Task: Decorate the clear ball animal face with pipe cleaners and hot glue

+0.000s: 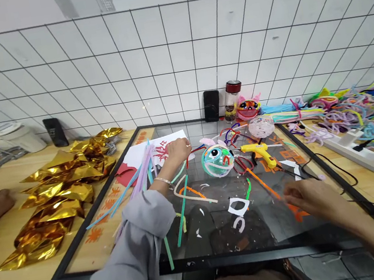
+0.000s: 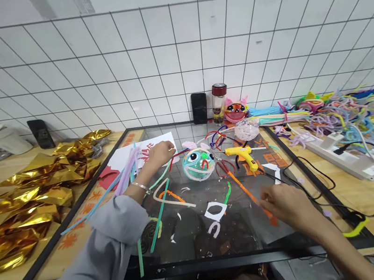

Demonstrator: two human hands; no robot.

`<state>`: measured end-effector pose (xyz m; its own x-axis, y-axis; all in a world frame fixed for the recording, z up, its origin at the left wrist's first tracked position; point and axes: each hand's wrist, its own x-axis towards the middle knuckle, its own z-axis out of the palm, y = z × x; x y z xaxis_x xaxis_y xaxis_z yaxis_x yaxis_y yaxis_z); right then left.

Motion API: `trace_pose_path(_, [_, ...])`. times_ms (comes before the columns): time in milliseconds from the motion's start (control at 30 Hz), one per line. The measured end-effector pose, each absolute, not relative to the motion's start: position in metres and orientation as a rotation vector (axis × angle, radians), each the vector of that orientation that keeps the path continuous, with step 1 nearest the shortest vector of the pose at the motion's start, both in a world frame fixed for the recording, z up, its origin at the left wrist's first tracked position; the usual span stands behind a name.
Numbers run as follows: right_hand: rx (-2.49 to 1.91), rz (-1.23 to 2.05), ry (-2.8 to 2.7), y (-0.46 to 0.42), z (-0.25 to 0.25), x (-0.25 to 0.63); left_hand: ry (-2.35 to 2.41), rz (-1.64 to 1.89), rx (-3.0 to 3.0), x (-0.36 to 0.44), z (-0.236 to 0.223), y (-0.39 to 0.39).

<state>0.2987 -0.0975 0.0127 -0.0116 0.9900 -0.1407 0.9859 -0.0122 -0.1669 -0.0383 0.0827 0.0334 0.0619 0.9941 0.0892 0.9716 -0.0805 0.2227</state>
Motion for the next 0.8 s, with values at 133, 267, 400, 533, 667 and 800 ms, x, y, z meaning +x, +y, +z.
trace_pose_path(133, [-2.243, 0.198, -2.108, -0.090, 0.018, 0.311, 1.991, 0.286, 2.239, -0.035, 0.020, 0.098])
trace_pose_path(267, [-2.233, 0.040, -2.033, -0.046, 0.021, 0.301, 1.988, 0.357, 2.245, -0.035, 0.022, 0.106])
trace_pose_path(400, [-2.400, -0.015, -1.969, 0.001, 0.008, 0.288, 1.978, 0.498, 2.273, -0.035, 0.044, 0.112])
trace_pose_path(533, [-2.446, 0.104, -1.933, 0.021, -0.007, 0.288, 1.685, 0.720, 2.227, -0.023, 0.068, 0.116])
trace_pose_path(667, [-2.371, 0.156, -1.930, 0.023, -0.013, 0.295, 1.238, 0.567, 2.224, 0.006, 0.075, 0.121])
trace_pose_path(800, [-2.280, 0.148, -1.903, 0.019, -0.010, 0.301, 0.968, 0.331, 2.379, 0.034, 0.072, 0.127])
